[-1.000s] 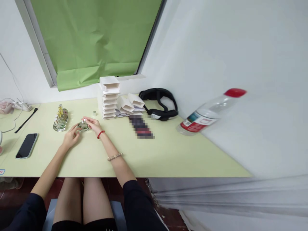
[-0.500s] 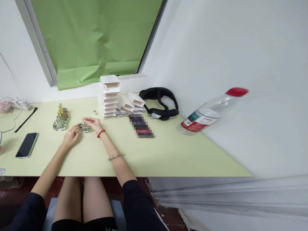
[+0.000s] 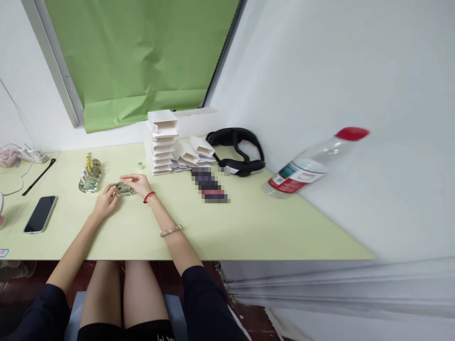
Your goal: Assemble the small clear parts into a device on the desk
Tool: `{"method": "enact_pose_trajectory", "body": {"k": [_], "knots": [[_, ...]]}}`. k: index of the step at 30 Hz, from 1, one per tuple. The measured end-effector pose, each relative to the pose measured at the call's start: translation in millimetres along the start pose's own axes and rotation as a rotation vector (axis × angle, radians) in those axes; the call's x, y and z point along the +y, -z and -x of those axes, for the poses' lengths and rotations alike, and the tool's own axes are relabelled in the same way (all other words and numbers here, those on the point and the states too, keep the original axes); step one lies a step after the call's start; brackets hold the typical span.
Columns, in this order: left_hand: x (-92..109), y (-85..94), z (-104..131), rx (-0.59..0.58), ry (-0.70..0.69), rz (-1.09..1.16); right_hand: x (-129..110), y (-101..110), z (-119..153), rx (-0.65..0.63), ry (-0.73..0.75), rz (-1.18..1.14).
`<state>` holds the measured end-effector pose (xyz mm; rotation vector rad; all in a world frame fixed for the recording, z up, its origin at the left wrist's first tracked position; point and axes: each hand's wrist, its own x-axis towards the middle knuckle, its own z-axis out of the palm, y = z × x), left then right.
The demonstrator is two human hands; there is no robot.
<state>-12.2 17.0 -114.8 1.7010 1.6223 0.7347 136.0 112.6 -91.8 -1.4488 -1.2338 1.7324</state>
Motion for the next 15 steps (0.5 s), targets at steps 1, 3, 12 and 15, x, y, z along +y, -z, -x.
{"method": "enact_pose_trajectory", "body": {"k": [1, 3, 12, 15], "knots": [[0.4, 0.2, 0.2, 0.000, 0.001, -0.004, 0.5, 0.3, -0.1, 0.002, 0.001, 0.004], [1.0, 0.6, 0.5, 0.003, 0.002, -0.009, 0.9, 0.7, -0.1, 0.006, 0.009, 0.015], [-1.5, 3.0, -0.8, -0.001, -0.005, -0.004, 2.0, 1.0, -0.5, 0.011, 0.046, 0.079], [-2.2, 3.2, -0.8, -0.005, -0.005, 0.002, 0.5, 1.6, 0.6, 0.015, 0.068, 0.108]]}}
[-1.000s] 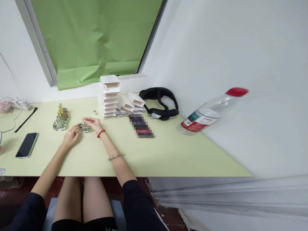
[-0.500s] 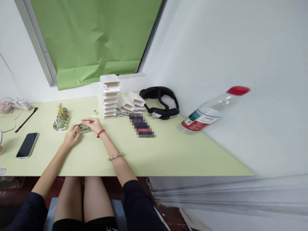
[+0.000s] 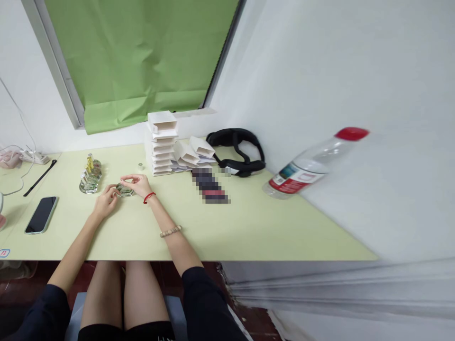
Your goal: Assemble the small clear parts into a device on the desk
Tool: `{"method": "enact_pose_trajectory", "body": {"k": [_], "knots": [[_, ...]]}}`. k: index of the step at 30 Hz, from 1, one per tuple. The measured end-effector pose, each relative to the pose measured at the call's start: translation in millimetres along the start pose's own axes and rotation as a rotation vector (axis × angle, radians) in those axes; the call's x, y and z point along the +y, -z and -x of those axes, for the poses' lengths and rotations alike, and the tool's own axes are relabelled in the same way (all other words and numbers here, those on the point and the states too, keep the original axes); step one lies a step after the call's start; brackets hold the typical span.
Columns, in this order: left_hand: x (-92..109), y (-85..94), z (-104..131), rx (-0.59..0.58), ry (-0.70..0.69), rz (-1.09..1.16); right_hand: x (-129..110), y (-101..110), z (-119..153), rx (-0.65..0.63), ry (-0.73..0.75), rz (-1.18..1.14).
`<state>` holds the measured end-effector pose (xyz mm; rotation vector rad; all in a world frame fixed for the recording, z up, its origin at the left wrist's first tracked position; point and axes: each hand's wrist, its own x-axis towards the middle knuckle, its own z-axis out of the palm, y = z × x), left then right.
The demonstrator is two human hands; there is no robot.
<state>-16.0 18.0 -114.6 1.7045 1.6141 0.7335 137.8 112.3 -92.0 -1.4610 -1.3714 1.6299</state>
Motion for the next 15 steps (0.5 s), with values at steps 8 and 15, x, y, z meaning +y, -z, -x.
{"method": "enact_pose_trajectory", "body": {"k": [8, 15], "knots": [[-3, -2.0, 1, 0.003, 0.006, 0.001, -6, 1, 3, 0.017, 0.004, 0.040], [-1, -0.2, -1, 0.000, 0.005, 0.001, -7, -8, 4, 0.099, 0.012, 0.009]]}}
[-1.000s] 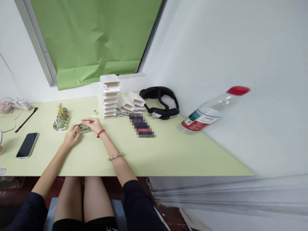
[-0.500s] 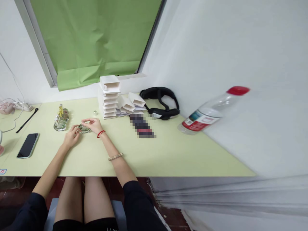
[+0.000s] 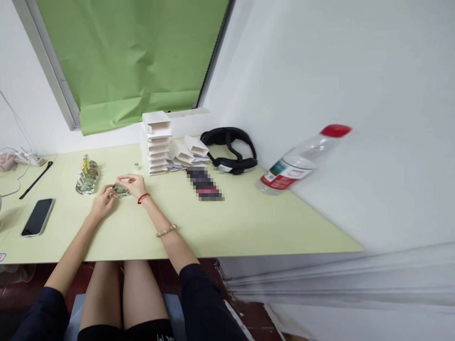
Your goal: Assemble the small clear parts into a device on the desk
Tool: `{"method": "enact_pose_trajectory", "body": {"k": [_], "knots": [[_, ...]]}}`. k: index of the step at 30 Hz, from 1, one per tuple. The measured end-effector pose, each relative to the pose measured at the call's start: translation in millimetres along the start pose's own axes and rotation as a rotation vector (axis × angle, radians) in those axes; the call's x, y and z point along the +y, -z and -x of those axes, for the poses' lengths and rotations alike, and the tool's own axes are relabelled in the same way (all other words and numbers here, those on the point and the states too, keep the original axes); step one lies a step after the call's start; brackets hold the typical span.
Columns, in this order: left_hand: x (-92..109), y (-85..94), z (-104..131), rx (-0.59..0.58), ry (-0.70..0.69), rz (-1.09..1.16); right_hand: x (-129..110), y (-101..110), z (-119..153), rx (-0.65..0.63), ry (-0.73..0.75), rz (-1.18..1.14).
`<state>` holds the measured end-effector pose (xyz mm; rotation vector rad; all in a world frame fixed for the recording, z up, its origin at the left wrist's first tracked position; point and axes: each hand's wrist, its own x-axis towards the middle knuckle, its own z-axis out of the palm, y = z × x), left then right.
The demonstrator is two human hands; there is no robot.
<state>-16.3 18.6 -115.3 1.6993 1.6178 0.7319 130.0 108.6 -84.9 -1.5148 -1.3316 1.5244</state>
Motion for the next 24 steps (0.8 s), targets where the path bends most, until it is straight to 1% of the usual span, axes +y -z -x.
{"method": "enact_pose_trajectory", "body": {"k": [5, 9, 14, 16, 21, 24], "knots": [[-0.1, -0.8, -0.5, -0.009, -0.006, -0.012, 2.1, -1.1, 1.5, -0.010, 0.040, 0.006], [0.1, -1.3, 0.1, -0.004, -0.006, -0.010, -1.3, -1.5, 2.9, 0.006, 0.047, -0.002], [-0.2, -1.8, 0.8, -0.005, -0.009, -0.005, -6.8, -0.6, 4.2, 0.011, -0.008, -0.014], [-1.2, -2.5, 0.7, -0.001, -0.015, -0.003, -6.6, 1.1, 3.1, -0.016, -0.020, -0.027], [-2.6, -3.9, 0.2, 0.010, -0.025, 0.003, -4.4, 5.6, -1.7, -0.097, -0.123, -0.173], [-2.2, -3.4, 0.1, 0.014, -0.023, 0.010, -5.5, 5.5, -1.7, -0.131, -0.167, -0.213]]}}
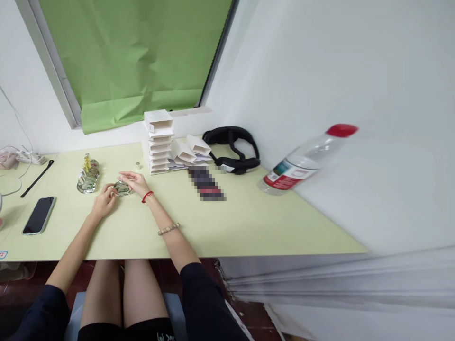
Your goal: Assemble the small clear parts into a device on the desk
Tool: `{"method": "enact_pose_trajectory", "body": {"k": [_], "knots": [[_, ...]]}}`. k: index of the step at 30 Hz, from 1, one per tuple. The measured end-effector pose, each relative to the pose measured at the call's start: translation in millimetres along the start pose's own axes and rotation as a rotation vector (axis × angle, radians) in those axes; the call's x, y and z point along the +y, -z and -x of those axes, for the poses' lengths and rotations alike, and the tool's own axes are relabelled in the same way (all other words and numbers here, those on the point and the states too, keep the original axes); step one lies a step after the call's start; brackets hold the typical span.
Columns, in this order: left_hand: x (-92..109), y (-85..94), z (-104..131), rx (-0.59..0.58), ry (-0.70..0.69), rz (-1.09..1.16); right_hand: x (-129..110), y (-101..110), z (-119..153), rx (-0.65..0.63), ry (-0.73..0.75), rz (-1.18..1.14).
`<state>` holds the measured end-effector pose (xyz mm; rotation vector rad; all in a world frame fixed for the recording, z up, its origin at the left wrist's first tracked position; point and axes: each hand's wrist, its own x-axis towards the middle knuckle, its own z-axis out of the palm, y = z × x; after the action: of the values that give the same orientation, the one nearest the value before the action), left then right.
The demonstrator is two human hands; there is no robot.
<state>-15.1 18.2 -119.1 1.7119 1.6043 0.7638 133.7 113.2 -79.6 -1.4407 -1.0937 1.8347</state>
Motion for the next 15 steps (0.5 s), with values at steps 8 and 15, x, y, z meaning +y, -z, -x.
{"method": "enact_pose_trajectory", "body": {"k": [8, 15], "knots": [[1, 1.0, 1, -0.005, 0.007, -0.001, 1, -1, 0, 0.030, -0.018, 0.010], [-1, -2.1, -1, -0.006, -0.001, -0.021, 9, 3, -3, 0.022, 0.030, 0.093]]}}
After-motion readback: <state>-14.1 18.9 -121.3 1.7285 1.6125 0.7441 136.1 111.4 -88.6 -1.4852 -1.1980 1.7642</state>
